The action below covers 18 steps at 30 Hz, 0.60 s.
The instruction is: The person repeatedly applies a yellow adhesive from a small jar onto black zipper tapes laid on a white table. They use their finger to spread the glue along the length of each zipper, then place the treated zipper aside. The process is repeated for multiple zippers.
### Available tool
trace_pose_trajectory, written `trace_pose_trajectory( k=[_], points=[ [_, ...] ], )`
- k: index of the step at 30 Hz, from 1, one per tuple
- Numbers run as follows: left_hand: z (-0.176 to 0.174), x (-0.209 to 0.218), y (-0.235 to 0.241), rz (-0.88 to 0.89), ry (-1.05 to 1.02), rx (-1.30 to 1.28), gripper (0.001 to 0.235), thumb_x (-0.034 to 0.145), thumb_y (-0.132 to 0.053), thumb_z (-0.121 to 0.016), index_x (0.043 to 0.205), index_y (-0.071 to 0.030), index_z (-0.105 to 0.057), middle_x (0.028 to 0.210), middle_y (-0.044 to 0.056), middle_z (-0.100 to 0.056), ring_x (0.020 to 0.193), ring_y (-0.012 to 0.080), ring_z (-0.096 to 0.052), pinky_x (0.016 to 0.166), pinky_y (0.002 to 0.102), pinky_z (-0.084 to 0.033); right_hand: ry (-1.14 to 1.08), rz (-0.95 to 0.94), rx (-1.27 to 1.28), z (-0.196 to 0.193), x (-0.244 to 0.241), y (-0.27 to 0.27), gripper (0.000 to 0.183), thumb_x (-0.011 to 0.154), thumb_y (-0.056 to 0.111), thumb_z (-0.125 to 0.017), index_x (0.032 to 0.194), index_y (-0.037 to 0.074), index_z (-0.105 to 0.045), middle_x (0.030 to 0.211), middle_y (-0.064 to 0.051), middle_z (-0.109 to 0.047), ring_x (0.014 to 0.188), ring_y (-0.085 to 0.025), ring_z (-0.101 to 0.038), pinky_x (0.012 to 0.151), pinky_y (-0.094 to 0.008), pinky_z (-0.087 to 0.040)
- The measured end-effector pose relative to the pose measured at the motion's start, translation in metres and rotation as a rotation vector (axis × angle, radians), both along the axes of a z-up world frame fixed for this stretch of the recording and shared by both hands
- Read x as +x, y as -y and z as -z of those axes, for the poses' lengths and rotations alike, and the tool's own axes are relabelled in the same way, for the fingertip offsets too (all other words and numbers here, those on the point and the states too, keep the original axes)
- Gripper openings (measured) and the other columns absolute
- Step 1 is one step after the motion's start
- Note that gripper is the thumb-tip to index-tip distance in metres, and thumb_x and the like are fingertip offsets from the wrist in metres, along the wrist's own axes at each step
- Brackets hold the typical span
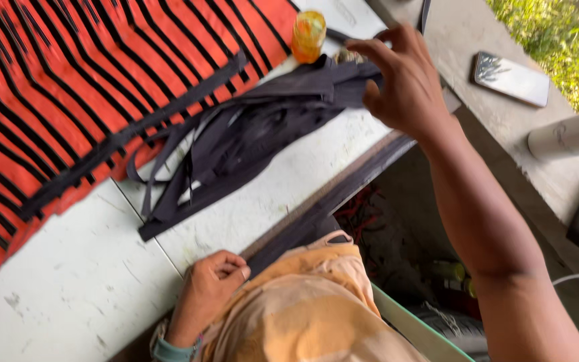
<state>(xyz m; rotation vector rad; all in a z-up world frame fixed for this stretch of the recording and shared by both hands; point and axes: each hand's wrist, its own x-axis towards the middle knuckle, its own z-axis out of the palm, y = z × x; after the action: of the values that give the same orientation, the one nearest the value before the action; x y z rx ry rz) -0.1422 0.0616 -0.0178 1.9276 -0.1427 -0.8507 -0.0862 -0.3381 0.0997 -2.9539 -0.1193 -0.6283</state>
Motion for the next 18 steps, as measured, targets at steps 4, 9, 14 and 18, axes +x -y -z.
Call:
trace_pose_trajectory(
  k=[4, 9, 14, 18],
  points=[
    [0.003, 0.008, -0.001, -0.046, -0.124, 0.094, 0.025, 0.079, -0.015, -0.082, 0.096, 0.0, -0.073, 0.078, 0.01, -0.08, 0.071, 0.0137, -0.075, 0.064, 0.03, -0.06, -0.257, 0.022, -0.05, 0.038, 0.106, 0.044, 0.082, 0.061, -0.01, -0.069, 0.133, 0.028, -0.073, 0.138, -0.01, -0.051, 0.127, -0.034, -0.043, 0.103, -0.046, -0.04],
    [0.008, 0.013, -0.001, -0.033, -0.236, 0.129, 0.028, 0.082, -0.021, -0.083, 0.105, -0.005, -0.075, 0.083, 0.008, -0.081, 0.074, 0.0128, -0.076, 0.068, 0.029, -0.061, -0.487, 0.102, -0.124, 0.074, 0.163, 0.053, 0.077, 0.06, -0.008, -0.077, 0.124, 0.036, -0.076, 0.139, -0.002, -0.051, 0.123, -0.032, -0.042, 0.097, -0.044, -0.038],
    [0.011, 0.014, 0.001, -0.005, -0.243, 0.143, 0.021, 0.083, -0.019, -0.079, 0.096, -0.004, -0.079, 0.08, 0.007, -0.081, 0.072, 0.0124, -0.075, 0.066, 0.028, -0.06, -0.695, 0.151, -0.262, 0.072, 0.188, 0.044, 0.091, 0.06, -0.018, -0.073, 0.131, 0.04, -0.071, 0.136, 0.0, -0.053, 0.123, -0.035, -0.043, 0.095, -0.045, -0.04],
    [0.011, 0.012, 0.0, -0.006, -0.184, 0.133, 0.018, 0.085, -0.02, -0.078, 0.093, -0.003, -0.078, 0.076, 0.007, -0.079, 0.069, 0.012, -0.071, 0.064, 0.028, -0.058, -0.511, 0.085, -0.136, 0.061, 0.17, 0.056, 0.072, 0.062, -0.009, -0.08, 0.116, 0.038, -0.08, 0.144, -0.001, -0.051, 0.134, -0.033, -0.035, 0.104, -0.058, -0.029]
  ],
)
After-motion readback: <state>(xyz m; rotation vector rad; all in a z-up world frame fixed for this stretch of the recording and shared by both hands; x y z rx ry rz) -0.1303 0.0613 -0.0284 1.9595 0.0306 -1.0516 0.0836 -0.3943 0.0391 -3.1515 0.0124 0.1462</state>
